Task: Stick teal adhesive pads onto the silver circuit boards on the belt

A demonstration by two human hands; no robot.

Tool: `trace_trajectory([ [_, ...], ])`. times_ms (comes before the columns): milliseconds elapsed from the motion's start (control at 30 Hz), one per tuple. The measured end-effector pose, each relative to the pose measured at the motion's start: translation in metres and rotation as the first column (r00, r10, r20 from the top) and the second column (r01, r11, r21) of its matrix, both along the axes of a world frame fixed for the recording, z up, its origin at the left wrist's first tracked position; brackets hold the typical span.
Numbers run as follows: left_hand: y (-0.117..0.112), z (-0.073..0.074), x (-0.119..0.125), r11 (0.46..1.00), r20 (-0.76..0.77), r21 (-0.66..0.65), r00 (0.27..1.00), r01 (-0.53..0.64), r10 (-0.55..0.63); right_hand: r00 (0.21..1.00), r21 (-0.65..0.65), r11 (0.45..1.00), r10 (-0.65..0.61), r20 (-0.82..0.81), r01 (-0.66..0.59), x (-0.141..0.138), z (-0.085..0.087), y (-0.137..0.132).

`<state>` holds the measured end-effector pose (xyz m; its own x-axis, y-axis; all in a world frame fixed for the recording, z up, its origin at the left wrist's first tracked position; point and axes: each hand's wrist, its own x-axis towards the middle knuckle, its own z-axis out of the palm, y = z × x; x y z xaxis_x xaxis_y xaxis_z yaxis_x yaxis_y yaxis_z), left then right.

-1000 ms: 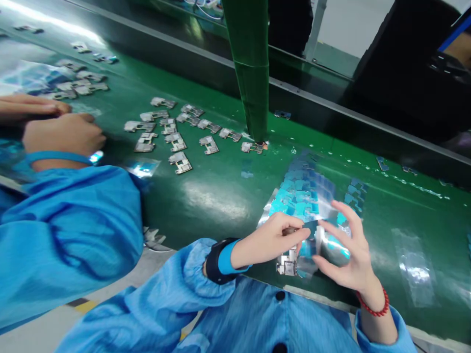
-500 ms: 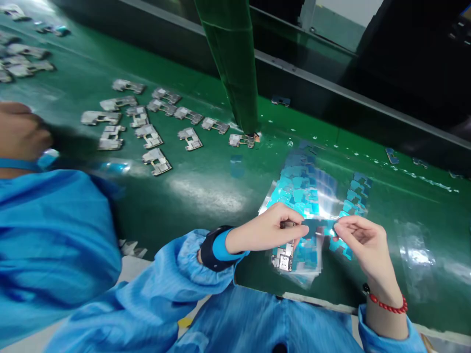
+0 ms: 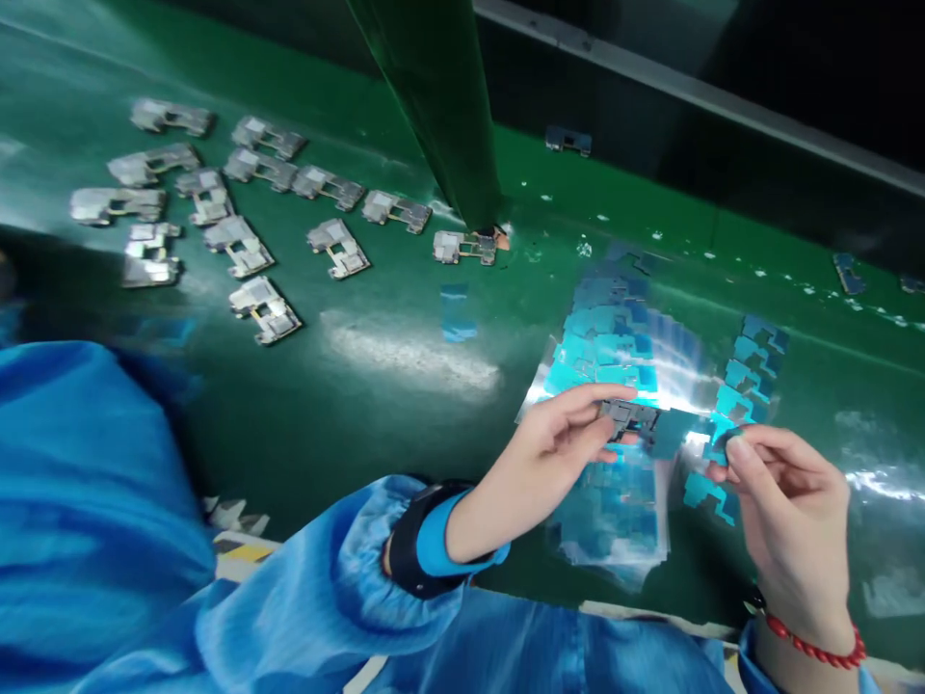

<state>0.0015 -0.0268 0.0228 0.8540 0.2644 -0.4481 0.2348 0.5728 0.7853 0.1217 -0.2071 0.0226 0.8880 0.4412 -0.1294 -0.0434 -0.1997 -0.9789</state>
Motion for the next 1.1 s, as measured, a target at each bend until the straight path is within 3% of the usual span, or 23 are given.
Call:
trace_trajectory([
  [200,-0.0014,-0.0034,-0.0044,0.964,0.034,-0.267,0.999,0.016,-0.007,0.999,-0.12,0.992,0.05,0.021,-0.047,-0.0027,-0.0001,0.0011],
  [333,-0.0005,-0.0045,-0.0068,0.94,0.097,-0.339,0.995,0.028,0.006,0.992,-0.163,0.983,0.097,0.079,-0.083,-0.0038,0.002,0.0024],
  [600,0.0,0.0022,-0.0045,0.951,0.095,-0.307,0.995,0.043,-0.014,0.971,-0.224,0.967,0.165,0.171,-0.125,-0.005,0.0059,0.0055],
  [1100,-0.0007,0.0032,-0.0049,0.965,0.118,-0.258,0.993,0.042,-0.012,0.973,-0.221,0.966,0.171,0.157,-0.134,-0.0037,0.0065,0.0074],
])
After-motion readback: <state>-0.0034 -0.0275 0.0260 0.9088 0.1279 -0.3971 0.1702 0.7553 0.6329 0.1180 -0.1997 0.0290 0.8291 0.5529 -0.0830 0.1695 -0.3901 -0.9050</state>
